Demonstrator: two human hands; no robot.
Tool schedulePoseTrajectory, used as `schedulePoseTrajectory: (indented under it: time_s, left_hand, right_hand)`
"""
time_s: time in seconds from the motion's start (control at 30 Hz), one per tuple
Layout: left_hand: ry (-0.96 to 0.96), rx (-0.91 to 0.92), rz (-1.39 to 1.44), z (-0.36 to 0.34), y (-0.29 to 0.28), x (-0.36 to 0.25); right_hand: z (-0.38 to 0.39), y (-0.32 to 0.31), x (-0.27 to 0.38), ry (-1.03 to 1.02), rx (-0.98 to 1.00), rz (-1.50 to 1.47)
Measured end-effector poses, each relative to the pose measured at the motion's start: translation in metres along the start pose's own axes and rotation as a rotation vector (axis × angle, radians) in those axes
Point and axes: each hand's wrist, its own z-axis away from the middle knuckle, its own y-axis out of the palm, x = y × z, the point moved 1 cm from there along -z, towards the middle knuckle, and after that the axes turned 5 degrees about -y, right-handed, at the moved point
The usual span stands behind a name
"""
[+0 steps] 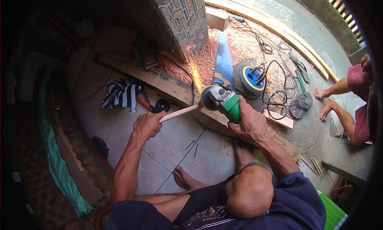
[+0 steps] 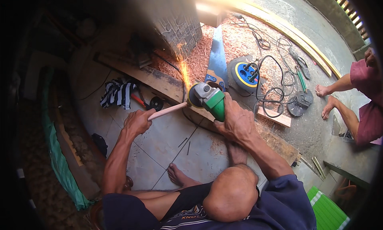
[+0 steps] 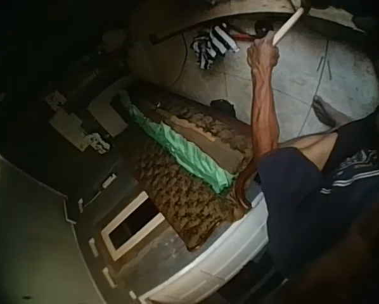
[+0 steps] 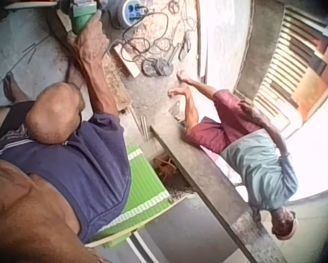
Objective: The person uses a power grinder with a sanding disc to shape a wooden piece while holding it by hand on a wooden block.
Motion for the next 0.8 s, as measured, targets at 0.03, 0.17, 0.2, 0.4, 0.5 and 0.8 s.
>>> schedulePoseTrajectory:
  time_s: [0.03,0.17,0.2,0.4,0.5,0.8]
  left_hand:
    - [-0.006,0.002,0.010,0.000,0.001,0.001]
    - [0.010,-0.002,0.003,-0.001,0.004,0.001]
    - [0.010,-0.001,0.002,0.000,0.004,0.002]
    - [-0.003,0.013,0.023,0.001,0.003,-0.001]
    - [-0.019,0.021,0.005,0.000,0.006,0.002]
    - [-0.171,0.456,0.767,-0.004,0.067,0.016]
  right_hand:
    - [0.001,0.002,0.000,0.000,0.002,0.000]
    - [0.000,-0.002,0.002,0.011,0.000,0.011]
    - [0.001,-0.003,0.003,0.012,0.044,0.020]
    - [-0.002,-0.005,0.000,0.015,-0.017,-0.018]
    - [-0.001,-0.001,0.002,-0.005,0.009,0.004]
    - [0.019,-0.025,-0.022,0.230,-0.132,-0.323]
